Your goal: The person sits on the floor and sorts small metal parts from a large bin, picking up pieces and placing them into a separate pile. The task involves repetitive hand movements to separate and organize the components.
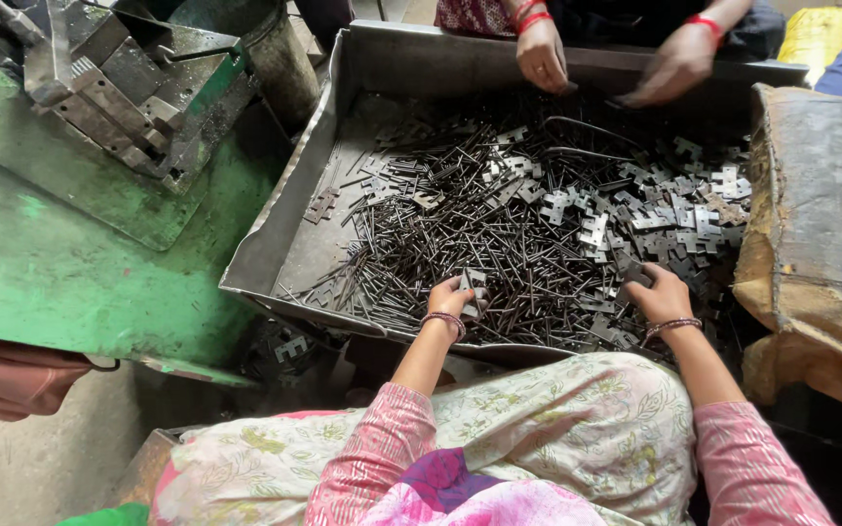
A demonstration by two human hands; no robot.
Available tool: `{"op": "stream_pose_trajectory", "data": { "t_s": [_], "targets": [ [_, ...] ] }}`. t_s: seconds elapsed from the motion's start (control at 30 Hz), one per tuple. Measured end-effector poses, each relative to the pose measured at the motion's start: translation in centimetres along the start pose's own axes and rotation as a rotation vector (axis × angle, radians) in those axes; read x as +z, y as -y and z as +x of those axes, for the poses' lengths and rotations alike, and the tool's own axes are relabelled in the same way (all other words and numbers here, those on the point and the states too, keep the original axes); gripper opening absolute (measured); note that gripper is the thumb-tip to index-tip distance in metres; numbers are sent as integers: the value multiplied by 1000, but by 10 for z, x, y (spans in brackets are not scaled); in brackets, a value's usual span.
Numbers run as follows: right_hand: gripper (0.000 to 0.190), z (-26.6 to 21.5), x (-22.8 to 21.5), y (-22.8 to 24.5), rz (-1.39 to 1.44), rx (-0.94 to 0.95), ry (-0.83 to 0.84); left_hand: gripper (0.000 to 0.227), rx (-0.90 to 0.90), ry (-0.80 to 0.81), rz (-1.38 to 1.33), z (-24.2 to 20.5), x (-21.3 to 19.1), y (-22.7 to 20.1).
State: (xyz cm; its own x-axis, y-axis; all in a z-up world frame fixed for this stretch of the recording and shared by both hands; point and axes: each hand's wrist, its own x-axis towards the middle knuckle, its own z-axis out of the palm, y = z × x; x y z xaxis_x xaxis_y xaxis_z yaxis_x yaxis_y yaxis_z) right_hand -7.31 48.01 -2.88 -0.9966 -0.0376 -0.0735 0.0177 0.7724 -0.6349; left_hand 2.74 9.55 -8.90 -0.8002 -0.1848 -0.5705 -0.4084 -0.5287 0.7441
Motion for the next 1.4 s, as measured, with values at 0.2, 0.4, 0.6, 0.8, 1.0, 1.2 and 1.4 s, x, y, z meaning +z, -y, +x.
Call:
{"op": "stream_pose_trajectory", "data": {
  "t_s": [0.2, 0.4, 0.6, 0.8, 1.0, 1.2, 1.4],
  "targets": [
    [43, -14, -14, 109, 337, 55, 314, 28, -29, 56, -149, -5, 0, 6],
    [41, -46, 24, 193, 288, -137, 394, 30, 14, 57, -164, -17, 4, 7],
    [36, -78, 52, 224, -94, -709, 95, 30, 9, 95, -166, -27, 9, 3],
    [53, -89, 76, 227, -264, -1089, 48, 22, 45, 125, -213, -26, 9, 2],
    [56, -95, 87, 227, -532, -1217, 4, 36, -88, 107, -332, -14, 5, 8],
    [62, -110, 89, 222, -371, -1107, 154, 26, 2, 149, -357, -10, 0, 13],
    [38, -88, 82, 203, 129, -684, 69, 24, 73, 175, -271, -33, 6, -5]
  ]
}}
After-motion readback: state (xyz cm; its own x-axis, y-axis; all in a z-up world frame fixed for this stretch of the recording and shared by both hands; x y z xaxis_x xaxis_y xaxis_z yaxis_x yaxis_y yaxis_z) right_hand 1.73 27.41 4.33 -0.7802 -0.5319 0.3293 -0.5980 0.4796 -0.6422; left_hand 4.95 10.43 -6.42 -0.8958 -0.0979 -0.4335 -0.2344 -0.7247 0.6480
